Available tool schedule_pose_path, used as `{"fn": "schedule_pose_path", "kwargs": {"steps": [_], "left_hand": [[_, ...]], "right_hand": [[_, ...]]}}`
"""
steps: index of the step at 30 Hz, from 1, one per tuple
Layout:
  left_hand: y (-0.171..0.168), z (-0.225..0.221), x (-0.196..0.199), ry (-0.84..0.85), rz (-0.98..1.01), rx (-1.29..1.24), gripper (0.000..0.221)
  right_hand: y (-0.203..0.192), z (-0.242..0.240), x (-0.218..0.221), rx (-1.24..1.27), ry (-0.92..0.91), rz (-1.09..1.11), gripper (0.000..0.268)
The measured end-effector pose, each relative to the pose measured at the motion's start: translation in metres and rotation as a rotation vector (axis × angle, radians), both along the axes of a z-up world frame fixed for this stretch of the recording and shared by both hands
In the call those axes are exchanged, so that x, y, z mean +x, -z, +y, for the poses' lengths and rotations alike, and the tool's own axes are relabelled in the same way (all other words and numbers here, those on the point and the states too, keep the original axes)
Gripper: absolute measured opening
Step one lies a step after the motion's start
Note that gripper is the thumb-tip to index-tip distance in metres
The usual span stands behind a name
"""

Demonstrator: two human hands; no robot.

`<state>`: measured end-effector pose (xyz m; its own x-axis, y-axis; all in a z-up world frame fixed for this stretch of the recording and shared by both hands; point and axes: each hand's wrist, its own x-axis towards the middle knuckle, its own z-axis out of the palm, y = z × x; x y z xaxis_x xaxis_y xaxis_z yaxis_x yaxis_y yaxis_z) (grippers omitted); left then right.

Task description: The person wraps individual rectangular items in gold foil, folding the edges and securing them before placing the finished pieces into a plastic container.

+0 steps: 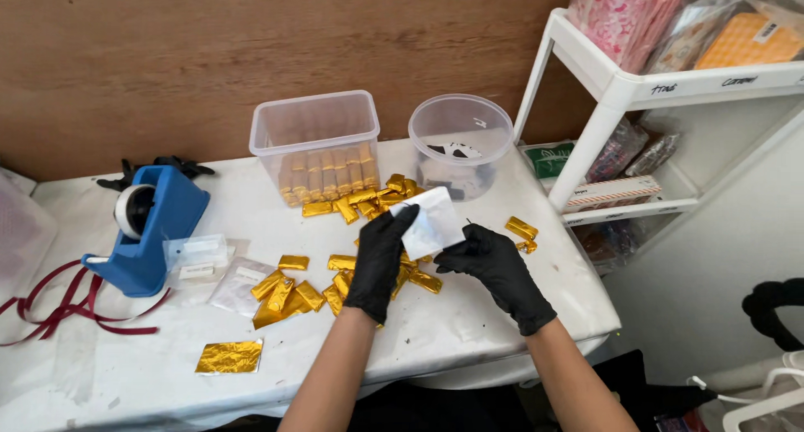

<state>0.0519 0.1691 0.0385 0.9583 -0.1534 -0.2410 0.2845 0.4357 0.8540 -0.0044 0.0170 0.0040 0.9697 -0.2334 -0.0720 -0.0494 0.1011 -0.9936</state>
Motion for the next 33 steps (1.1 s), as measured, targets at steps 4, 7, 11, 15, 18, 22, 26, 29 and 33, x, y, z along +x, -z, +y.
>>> {"fn": "schedule_pose_path", "kwargs": {"steps": [4, 7, 11, 15, 18, 22, 26, 29, 33], "left_hand": [[-0.006, 0.007, 0.021, 0.021, -0.037, 0.004, 0.038], [0.003, 0.009, 0.032, 0.050, -0.039, -0.001, 0.038], [0.020, 0.001, 0.033, 0.134, 0.019, -0.025, 0.040], [0.054, -0.014, 0.033, 0.240, 0.105, -0.018, 0.035], [0.051, -0.016, 0.024, 0.307, 0.116, -0.010, 0.035], [0.054, -0.017, 0.020, 0.339, 0.118, 0.003, 0.036], [0.051, -0.019, 0.014, 0.385, 0.101, 0.039, 0.035], [0.054, -0.022, 0.015, 0.416, 0.088, 0.081, 0.037], [0.043, -0.021, 0.009, 0.438, 0.077, 0.160, 0.041]], "right_hand": [[-0.012, -0.047, 0.007, -0.050, -0.044, -0.068, 0.040], [-0.064, -0.076, 0.021, -0.225, 0.038, -0.248, 0.023], [-0.118, -0.086, 0.075, -0.927, 0.180, -0.188, 0.029], [-0.092, -0.117, 0.181, -1.135, -0.247, -0.143, 0.032], [-0.083, -0.107, 0.216, -1.037, -0.521, 0.106, 0.044], [-0.060, -0.109, 0.229, -0.845, -0.533, 0.319, 0.035], [-0.052, -0.104, 0.249, -0.958, -0.570, 0.306, 0.036], [-0.045, -0.101, 0.261, -1.054, -0.598, 0.301, 0.038], [-0.037, -0.101, 0.271, -1.202, -0.638, 0.299, 0.039]]}}
